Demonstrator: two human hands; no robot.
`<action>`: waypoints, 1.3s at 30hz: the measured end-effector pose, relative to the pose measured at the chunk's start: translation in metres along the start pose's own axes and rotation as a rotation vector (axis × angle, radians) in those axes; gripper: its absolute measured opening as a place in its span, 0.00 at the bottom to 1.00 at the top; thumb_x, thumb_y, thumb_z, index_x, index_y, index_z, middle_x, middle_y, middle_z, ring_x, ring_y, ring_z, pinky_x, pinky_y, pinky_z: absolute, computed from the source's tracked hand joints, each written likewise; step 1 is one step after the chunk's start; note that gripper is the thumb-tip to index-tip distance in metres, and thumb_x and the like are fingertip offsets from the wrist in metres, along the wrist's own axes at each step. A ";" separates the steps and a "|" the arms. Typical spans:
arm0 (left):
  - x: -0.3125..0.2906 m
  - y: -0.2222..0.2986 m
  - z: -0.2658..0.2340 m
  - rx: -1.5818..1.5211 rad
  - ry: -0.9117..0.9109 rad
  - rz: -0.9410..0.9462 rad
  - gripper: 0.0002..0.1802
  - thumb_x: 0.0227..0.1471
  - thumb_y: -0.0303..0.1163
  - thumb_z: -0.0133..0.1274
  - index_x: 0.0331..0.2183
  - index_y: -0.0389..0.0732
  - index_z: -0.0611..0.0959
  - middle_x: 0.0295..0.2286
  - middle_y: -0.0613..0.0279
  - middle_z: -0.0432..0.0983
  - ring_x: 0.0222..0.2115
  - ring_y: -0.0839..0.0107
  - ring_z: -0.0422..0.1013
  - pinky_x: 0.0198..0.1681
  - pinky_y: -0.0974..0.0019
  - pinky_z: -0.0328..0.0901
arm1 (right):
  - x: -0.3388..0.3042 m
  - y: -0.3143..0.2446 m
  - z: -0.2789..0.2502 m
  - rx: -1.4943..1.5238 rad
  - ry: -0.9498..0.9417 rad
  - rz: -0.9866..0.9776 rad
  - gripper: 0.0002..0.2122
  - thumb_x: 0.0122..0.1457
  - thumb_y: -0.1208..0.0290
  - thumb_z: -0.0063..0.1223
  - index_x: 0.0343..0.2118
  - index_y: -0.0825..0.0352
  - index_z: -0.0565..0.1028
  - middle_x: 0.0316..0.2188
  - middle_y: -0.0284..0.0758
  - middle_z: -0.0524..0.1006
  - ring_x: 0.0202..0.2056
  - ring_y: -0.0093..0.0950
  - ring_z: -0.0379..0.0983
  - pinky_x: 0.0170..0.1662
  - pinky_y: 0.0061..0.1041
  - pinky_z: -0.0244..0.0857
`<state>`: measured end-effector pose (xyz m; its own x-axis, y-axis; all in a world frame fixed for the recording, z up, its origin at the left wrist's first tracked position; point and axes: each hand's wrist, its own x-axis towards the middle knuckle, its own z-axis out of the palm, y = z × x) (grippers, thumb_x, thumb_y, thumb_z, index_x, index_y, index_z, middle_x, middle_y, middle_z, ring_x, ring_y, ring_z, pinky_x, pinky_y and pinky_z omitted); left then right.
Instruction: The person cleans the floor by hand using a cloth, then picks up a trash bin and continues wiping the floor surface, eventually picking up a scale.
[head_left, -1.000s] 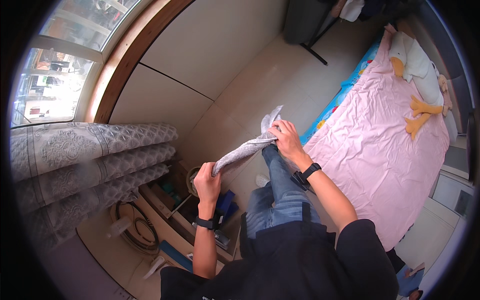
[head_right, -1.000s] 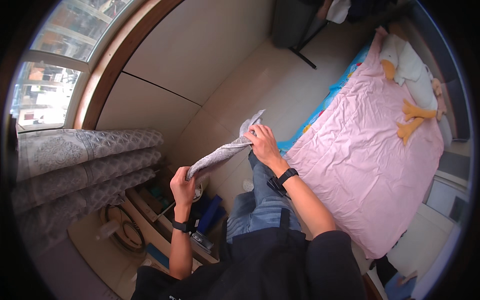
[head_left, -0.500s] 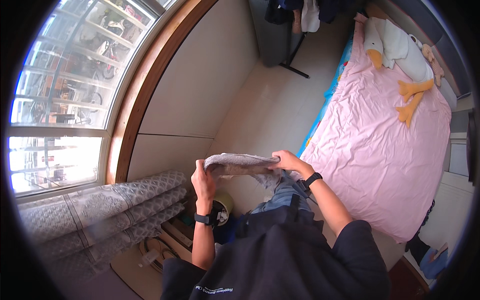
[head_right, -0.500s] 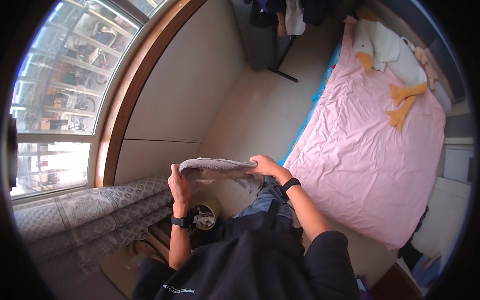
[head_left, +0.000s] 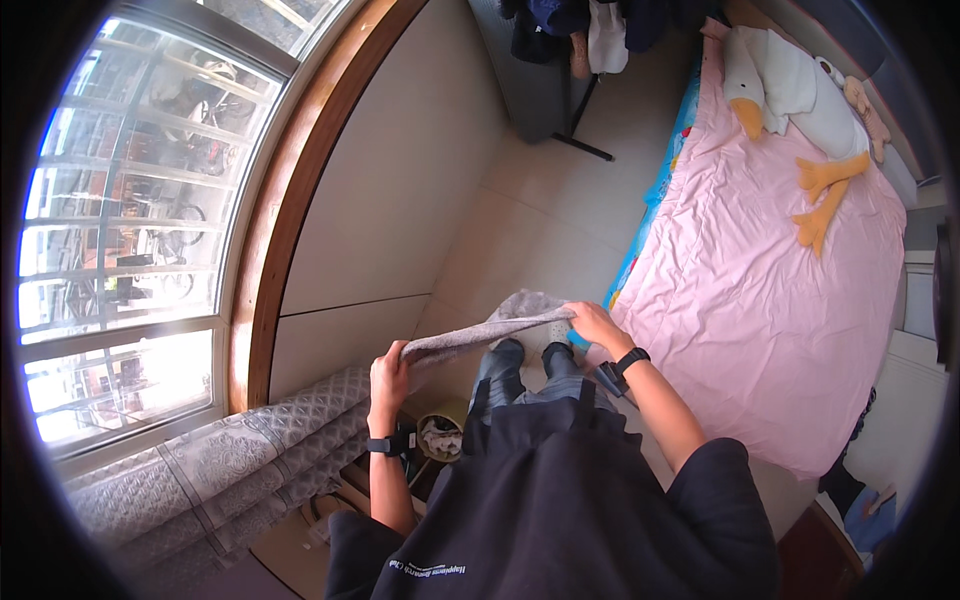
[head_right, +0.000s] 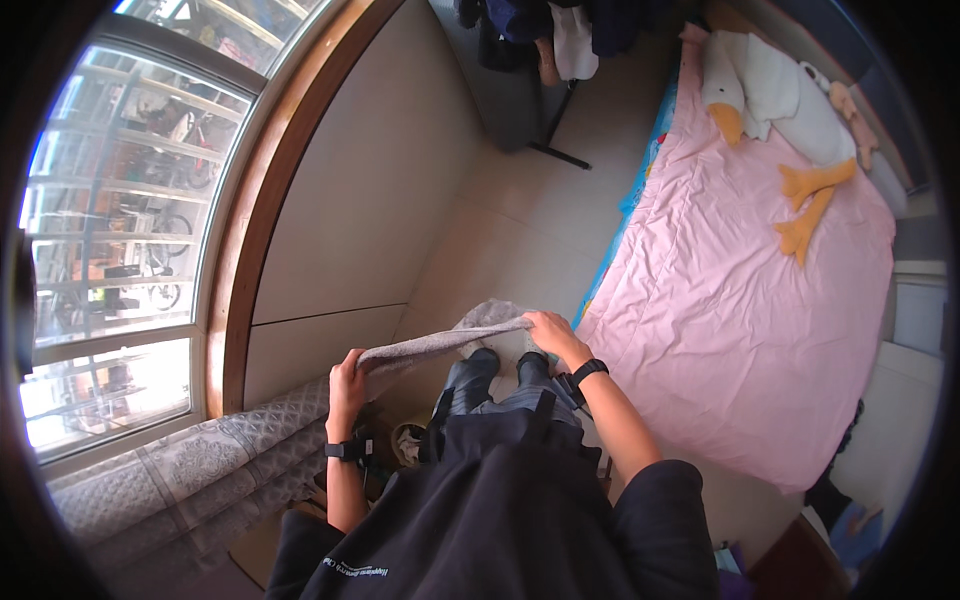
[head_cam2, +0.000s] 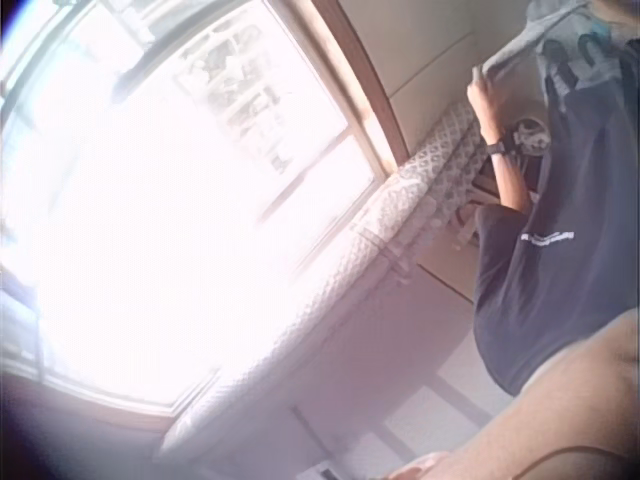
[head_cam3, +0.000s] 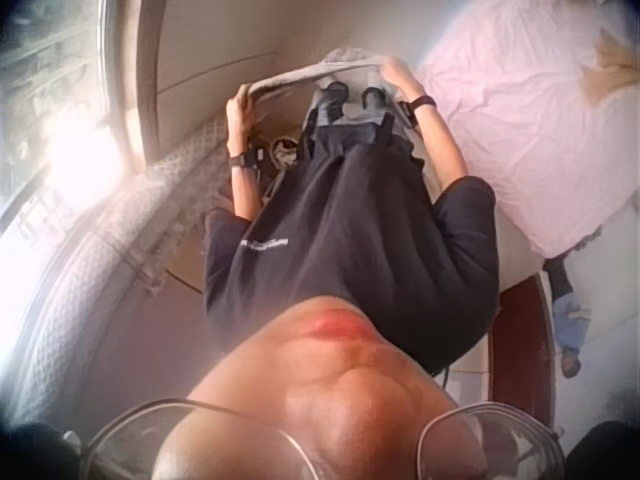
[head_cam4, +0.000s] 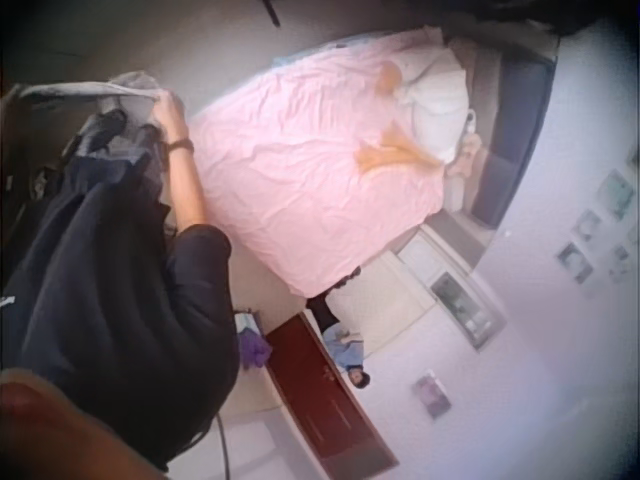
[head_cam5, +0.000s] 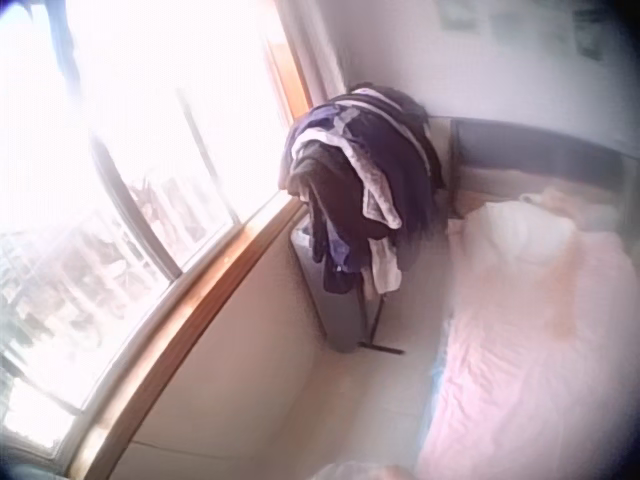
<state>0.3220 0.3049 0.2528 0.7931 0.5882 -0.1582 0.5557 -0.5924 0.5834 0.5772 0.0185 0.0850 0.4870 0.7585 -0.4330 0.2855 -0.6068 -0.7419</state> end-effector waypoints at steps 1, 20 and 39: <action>0.007 -0.005 0.004 -0.022 -0.017 -0.031 0.09 0.49 0.21 0.48 0.36 0.36 0.76 0.23 0.41 0.73 0.28 0.43 0.72 0.31 0.53 0.65 | 0.005 -0.006 -0.009 -0.083 0.061 -0.065 0.15 0.49 0.81 0.46 0.41 0.67 0.75 0.39 0.46 0.76 0.43 0.46 0.71 0.46 0.40 0.65; 0.207 -0.023 -0.013 -0.257 0.151 0.133 0.06 0.56 0.28 0.50 0.36 0.36 0.74 0.23 0.45 0.74 0.26 0.47 0.72 0.29 0.58 0.65 | 0.066 -0.056 -0.158 -0.027 0.018 0.141 0.20 0.50 0.57 0.63 0.25 0.74 0.72 0.18 0.36 0.67 0.23 0.24 0.63 0.30 0.28 0.60; 0.259 0.072 0.000 -0.410 0.095 -0.225 0.20 0.53 0.42 0.56 0.30 0.32 0.75 0.21 0.40 0.73 0.24 0.46 0.71 0.28 0.56 0.65 | 0.223 0.050 -0.222 -0.124 -0.231 0.399 0.23 0.58 0.57 0.45 0.37 0.81 0.73 0.30 0.47 0.77 0.34 0.36 0.73 0.41 0.34 0.66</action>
<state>0.5673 0.4148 0.2543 0.6272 0.7362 -0.2541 0.5516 -0.1895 0.8123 0.8832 0.1043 0.0656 0.3865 0.4853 -0.7843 0.2166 -0.8743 -0.4343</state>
